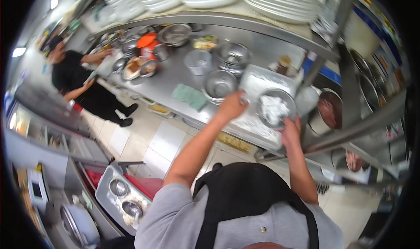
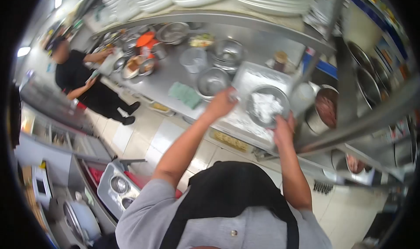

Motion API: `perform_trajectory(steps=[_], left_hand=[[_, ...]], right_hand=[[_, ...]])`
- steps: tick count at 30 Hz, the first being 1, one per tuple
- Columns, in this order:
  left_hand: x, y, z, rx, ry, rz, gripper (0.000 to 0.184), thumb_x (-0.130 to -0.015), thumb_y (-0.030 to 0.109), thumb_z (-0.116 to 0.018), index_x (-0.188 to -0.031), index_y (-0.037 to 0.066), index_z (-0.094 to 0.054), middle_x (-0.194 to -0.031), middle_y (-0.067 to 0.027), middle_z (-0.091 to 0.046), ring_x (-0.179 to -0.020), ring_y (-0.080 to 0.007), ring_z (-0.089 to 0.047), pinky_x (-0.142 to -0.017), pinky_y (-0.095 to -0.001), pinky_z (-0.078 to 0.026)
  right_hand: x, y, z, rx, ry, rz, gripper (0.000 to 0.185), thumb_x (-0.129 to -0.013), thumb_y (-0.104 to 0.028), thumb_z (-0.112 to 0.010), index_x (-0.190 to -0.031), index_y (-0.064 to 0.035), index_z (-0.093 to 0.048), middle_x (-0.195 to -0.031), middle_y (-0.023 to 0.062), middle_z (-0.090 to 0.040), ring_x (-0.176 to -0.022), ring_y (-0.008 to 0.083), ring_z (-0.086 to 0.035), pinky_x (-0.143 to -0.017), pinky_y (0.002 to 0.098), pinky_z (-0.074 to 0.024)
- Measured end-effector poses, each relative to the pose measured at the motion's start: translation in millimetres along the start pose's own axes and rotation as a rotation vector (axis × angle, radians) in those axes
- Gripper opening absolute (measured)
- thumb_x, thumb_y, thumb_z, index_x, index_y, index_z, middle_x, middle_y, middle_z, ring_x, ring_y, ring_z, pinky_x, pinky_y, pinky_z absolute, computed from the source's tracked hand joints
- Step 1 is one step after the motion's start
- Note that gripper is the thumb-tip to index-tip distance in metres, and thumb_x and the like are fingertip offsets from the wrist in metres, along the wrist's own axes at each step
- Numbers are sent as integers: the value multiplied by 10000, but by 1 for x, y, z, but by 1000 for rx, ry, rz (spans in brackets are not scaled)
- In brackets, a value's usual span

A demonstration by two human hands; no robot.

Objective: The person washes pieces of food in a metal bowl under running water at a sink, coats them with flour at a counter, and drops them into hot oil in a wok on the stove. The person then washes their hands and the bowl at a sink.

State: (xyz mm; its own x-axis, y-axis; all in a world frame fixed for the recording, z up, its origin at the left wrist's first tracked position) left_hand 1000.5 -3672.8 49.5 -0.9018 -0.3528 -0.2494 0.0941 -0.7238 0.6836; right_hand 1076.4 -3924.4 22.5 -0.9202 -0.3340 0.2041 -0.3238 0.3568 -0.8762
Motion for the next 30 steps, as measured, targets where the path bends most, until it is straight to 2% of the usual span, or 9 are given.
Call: perform_trajectory(steps=[1,2,4,9,18,26,28,30], left_hand=[[12,-11,-11,17,5,-9,426,-806,200,-698,-1181,27,-596,-1165,-218,-629,-1068,-381,-609,-897,-425,-491],[23,-11,-14,49,-12,9,405,-791,181,-697,-1153,25,-603,-1134,-203,-633,-1050,-381,-608,-897,-430,-488],[40,-11,-22,-51,6,-136,391,-773,150,-679,-1138,38,-600,-1091,-184,-622,-1036,-376,-595,-885,-442,-488],[53,8,-20,-152,-71,-191,359,-767,158,-638,-1105,50,-590,-1074,-140,-592,-1047,-343,-574,-877,-456,-485],[53,8,-21,-211,-141,-137,324,-770,187,-634,-1056,41,-592,-1040,-143,-588,-1044,-338,-574,-898,-453,-468],[52,7,-21,-201,-193,-132,319,-773,199,-633,-1044,36,-590,-1036,-147,-591,-1032,-336,-578,-885,-458,-470],[56,8,-20,-193,-172,-123,319,-776,214,-628,-1036,31,-592,-1036,-148,-594,-1019,-338,-584,-881,-462,-474],[53,4,-22,-219,-183,-152,318,-782,229,-620,-1024,25,-595,-1032,-150,-598,-1010,-338,-589,-880,-458,-477]], right_hand=[[4,0,1,-40,-17,18,519,-857,10,-478,-1367,-53,-408,-1225,132,-564,-1056,258,-608,-756,433,-582],[7,2,2,-78,-37,33,541,-855,14,-478,-1385,-54,-399,-1249,123,-559,-1091,248,-593,-842,421,-555],[6,12,13,-53,-37,60,568,-846,20,-484,-1402,-54,-396,-1287,106,-546,-1136,232,-570,-944,374,-479],[9,18,21,5,-45,61,613,-825,13,-481,-1427,-55,-388,-1360,106,-492,-1212,234,-509,-1018,375,-415],[9,12,18,45,-117,10,664,-779,10,-458,-1433,-69,-377,-1371,102,-473,-1234,262,-487,-1025,410,-406],[7,14,23,98,-113,21,696,-763,-15,-461,-1450,-52,-353,-1369,120,-467,-1228,273,-481,-1042,393,-379],[7,13,28,108,-139,-5,702,-740,-24,-473,-1433,-52,-370,-1362,127,-473,-1218,283,-495,-1024,410,-402],[-1,17,34,67,-58,-65,698,-718,-28,-482,-1410,-60,-394,-1327,127,-498,-1172,290,-530,-947,426,-467]])
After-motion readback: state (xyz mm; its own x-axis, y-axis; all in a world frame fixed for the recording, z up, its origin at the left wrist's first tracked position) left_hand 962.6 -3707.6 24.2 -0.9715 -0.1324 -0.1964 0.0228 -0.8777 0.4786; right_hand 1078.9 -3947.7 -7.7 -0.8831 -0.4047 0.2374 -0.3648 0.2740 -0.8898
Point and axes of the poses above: each hand's wrist, its own x-axis away from the middle knuckle, its own z-axis out of the back of the hand, y = z × x, the point moved 2 cm from there along -x, towards the middle knuckle
